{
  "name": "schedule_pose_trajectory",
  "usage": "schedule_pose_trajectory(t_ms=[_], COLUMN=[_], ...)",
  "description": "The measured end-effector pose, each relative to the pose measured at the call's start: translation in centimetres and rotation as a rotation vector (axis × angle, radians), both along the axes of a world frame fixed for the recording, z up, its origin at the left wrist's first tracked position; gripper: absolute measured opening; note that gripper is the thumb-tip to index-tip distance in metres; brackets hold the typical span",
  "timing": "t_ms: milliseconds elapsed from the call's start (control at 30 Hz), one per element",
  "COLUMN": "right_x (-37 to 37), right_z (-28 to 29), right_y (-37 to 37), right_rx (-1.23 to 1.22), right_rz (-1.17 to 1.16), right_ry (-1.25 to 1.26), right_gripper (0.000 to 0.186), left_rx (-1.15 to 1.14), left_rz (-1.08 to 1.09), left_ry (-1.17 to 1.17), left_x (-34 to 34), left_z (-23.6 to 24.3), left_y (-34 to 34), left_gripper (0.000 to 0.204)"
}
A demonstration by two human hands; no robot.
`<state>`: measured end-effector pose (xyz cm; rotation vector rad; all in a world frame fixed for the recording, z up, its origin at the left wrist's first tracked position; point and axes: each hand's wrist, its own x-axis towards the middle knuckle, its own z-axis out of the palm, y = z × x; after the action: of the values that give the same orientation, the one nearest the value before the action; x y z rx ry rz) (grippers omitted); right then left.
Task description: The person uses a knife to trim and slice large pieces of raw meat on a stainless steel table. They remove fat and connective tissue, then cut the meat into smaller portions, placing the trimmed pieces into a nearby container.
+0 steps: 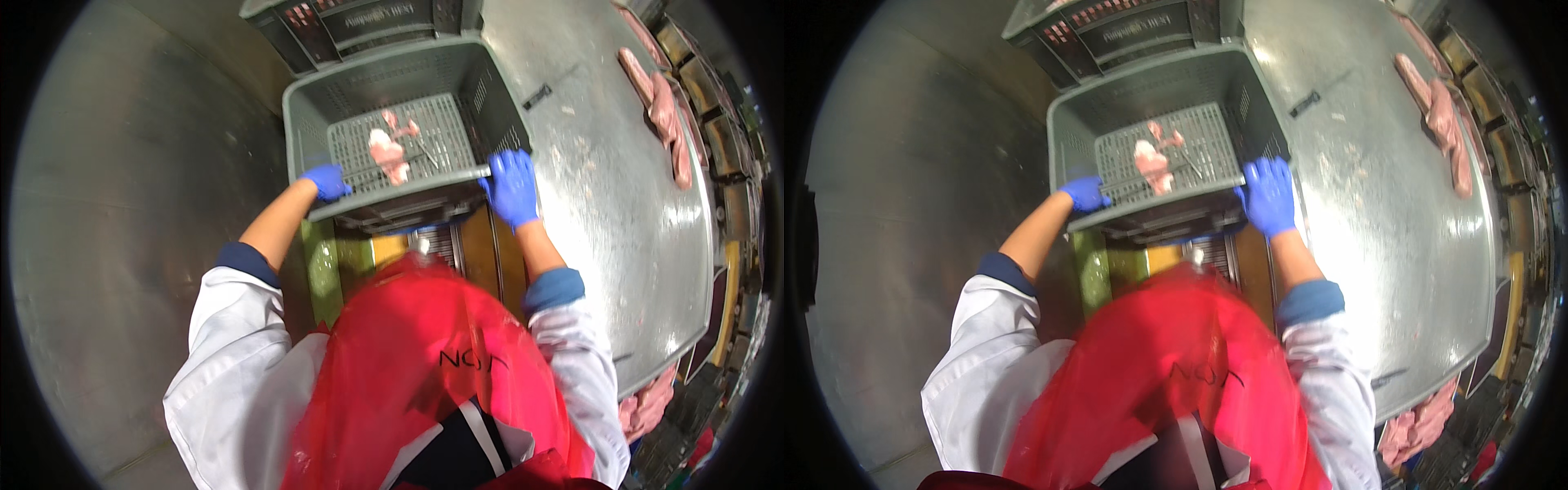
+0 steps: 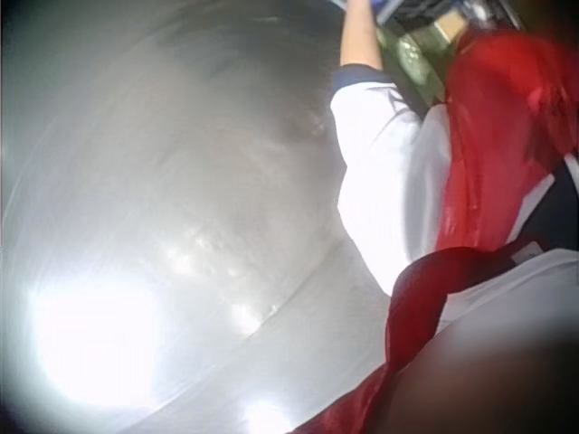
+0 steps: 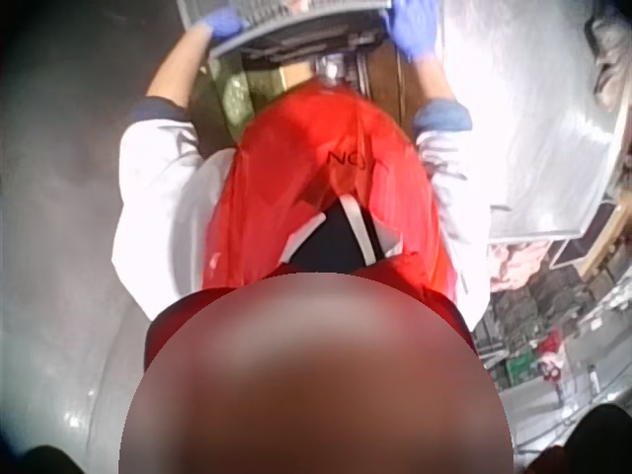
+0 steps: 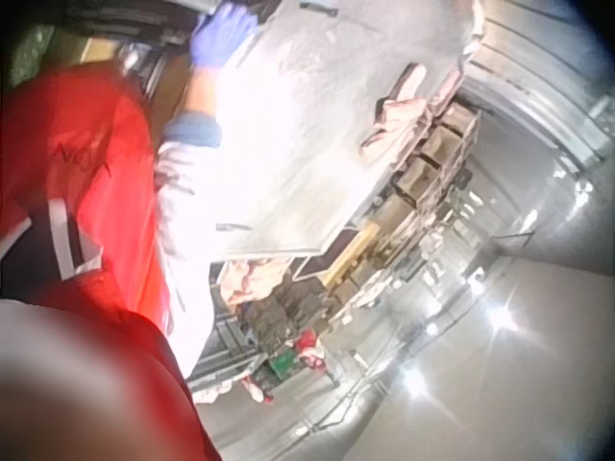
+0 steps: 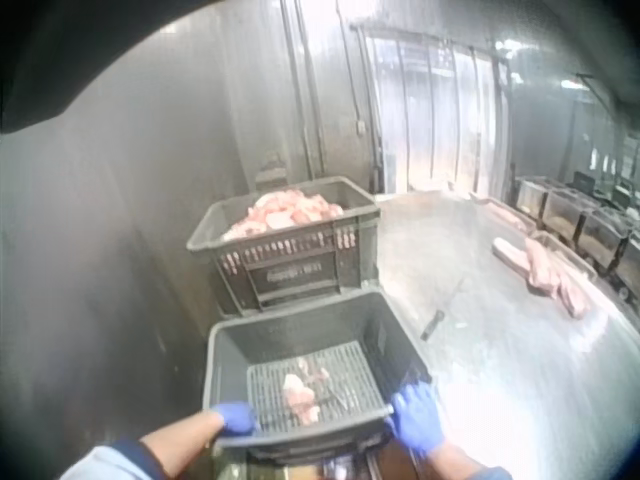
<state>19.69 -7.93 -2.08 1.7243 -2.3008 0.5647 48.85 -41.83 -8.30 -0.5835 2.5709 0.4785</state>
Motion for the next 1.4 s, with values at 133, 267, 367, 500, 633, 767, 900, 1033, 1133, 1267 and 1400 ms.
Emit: schedule_pose_trajectory(t_ms=[133, 267, 367, 500, 633, 767, 900, 1033, 1133, 1267, 1400], right_x=[0.0, 0.3, 0.4, 0.9, 0.8, 1.4, 3.8, 4.6, 7.4, 12.7, 14.6], right_z=[-0.4, 0.1, 0.1, 0.0, 0.3, 1.2, 0.3, -1.0, -7.2, -11.4, -10.6], right_y=[1.3, 1.0, 0.6, 0.1, -0.2, 1.5, 6.5, 15.1, 28.4, 44.6, 50.6], right_rx=[0.029, 0.065, 0.073, 0.077, 0.063, 0.003, -0.084, -0.129, -0.235, -0.043, 0.156], right_rz=[-0.09, -0.1, -0.11, -0.127, -0.146, -0.207, -0.389, -0.633, -1.115, -1.946, -1.991], right_ry=[-0.027, -0.07, -0.072, -0.087, -0.1, -0.119, -0.334, -0.383, -0.351, -0.034, -0.494], right_gripper=[0.045, 0.05, 0.052, 0.056, 0.059, 0.067, 0.066, 0.065, 0.062, 0.077, 0.079], left_rx=[-0.115, -0.022, -0.271, -0.618, -0.444, -0.397, 0.008, -0.18, -0.413, -0.957, -0.453], left_rz=[0.144, 0.203, 0.143, 0.06, 0.084, -0.24, 0.013, -0.045, -0.053, -0.101, -0.199], left_ry=[0.076, 0.671, 1.147, 1.186, 0.998, 0.747, 0.778, 0.713, 0.648, 1.103, 1.27], left_x=[-2.1, 0.5, -0.1, -4.6, -10.3, -15.7, -18.7, -16.2, -19.9, -22.3, -28.4], left_z=[11.9, 25.5, 30.7, 34.7, 34.0, 31.6, 27.0, 27.4, 26.2, 31.2, 32.3], left_y=[3.6, 1.1, -5.9, -17.5, -25.3, -30.3, -31.8, -41.7, -39.6, -30.1, -10.2], left_gripper=[0.028, 0.023, 0.022, 0.026, 0.027, 0.029, 0.037, 0.044, 0.049, 0.054, 0.048])
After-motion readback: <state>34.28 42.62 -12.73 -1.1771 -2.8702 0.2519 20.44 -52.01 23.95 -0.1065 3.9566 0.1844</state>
